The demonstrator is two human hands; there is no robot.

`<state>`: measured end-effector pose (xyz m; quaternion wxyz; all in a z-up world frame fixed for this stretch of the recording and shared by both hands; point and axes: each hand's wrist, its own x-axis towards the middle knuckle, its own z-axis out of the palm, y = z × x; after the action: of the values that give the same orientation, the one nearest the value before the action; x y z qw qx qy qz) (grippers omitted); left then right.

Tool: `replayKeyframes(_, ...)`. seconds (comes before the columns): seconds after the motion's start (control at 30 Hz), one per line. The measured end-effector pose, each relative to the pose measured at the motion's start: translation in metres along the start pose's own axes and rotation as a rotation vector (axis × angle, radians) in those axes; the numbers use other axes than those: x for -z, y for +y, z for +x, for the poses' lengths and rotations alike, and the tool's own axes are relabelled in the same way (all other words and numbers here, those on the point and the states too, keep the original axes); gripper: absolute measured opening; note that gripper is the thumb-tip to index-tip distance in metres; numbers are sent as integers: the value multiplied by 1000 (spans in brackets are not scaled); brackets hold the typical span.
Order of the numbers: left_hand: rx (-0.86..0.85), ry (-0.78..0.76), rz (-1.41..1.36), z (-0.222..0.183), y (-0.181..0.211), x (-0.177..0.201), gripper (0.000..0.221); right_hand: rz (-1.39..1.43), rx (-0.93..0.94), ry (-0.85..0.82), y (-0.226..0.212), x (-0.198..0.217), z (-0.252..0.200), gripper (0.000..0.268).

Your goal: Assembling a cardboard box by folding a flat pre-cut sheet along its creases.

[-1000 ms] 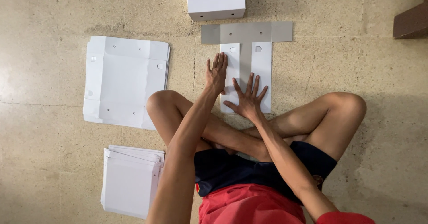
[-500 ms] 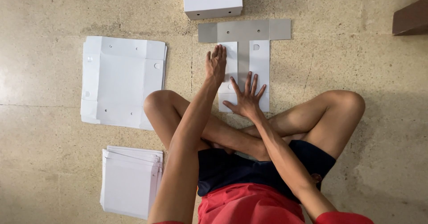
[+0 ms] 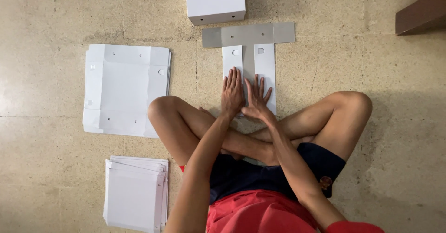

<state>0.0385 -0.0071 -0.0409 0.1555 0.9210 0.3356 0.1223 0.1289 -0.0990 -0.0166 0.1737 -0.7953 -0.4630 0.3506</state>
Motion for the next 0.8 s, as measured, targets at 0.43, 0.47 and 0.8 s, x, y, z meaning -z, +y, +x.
replayKeyframes(0.43,-176,-299,318,-1,53,30,88,281,44,392,4,29,-24,59)
replayKeyframes(0.47,-175,-304,317,-1,53,32,88,282,41,389,0,30,-25,59)
replayKeyframes(0.8,-170,-244,227,1,49,20,101,-219,-128,334,-3,54,29,68)
